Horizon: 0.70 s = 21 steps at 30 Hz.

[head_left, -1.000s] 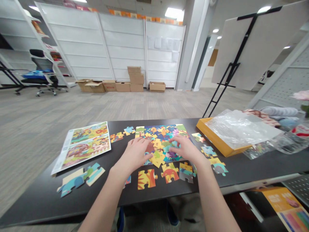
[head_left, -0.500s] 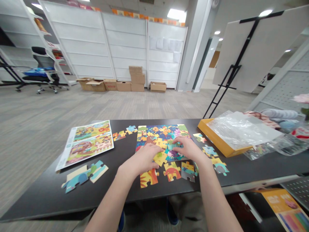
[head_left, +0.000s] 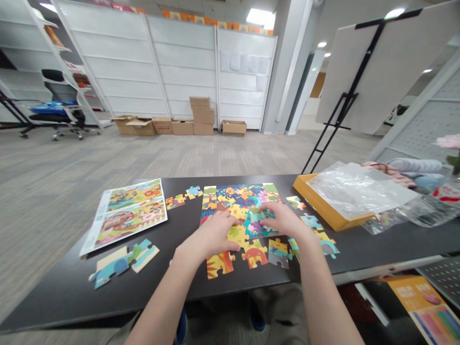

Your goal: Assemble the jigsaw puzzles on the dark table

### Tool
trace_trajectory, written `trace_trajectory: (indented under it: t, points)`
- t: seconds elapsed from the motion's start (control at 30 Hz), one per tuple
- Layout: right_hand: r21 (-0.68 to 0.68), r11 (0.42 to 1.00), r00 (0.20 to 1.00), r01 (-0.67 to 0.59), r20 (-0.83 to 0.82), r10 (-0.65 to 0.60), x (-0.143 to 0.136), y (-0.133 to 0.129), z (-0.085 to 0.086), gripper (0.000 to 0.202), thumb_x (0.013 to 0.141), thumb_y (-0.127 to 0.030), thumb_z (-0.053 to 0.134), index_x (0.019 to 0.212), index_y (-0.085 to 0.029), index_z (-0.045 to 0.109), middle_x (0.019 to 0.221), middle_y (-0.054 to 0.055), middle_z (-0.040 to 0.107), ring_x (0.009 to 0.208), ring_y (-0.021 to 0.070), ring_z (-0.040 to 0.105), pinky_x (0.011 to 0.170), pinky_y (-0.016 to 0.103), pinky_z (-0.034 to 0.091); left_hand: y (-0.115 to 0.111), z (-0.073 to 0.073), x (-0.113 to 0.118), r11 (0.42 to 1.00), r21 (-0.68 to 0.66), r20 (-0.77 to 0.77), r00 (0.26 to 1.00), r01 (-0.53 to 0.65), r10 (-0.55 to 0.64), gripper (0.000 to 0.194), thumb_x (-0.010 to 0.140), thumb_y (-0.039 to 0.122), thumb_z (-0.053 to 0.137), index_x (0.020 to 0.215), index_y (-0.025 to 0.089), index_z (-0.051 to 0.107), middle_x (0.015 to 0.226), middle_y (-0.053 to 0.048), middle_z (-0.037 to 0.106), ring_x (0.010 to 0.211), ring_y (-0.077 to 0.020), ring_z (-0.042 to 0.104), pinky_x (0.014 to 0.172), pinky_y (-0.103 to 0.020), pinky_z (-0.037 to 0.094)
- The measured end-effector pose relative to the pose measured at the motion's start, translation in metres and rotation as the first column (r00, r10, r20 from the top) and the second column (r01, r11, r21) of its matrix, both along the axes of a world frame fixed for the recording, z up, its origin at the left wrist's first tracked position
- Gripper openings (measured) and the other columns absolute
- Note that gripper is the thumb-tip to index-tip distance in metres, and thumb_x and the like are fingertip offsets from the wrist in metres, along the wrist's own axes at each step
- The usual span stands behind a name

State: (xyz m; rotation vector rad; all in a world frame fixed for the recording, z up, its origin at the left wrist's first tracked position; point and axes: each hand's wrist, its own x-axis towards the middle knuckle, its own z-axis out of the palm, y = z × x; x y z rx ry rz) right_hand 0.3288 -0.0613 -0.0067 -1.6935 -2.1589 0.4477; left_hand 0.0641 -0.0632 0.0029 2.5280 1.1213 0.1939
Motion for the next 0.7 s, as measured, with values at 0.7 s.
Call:
trace_trajectory:
  t: [0.7]
  points:
    - [-0.131, 0.982, 0.904, -0.134, -0.422, 0.067, -0.011, -0.009, 0.013, 0.028, 0.084, -0.04, 0.065, 0.103, -0.02, 0.065, 0.089, 0.005, 0.071, 0.078, 0.0188, 0.066, 0.07, 0.031, 0.052, -0.003, -0.008, 0.038, 0.988, 0.156, 0.331, 0.943, -0.023, -0.03, 0.07, 0.079, 0.031, 0.078, 0.139, 0.022, 0.043, 0.134, -0.014, 0.059, 0.126, -0.0301, 0.057, 0.105, -0.046, 0.049]
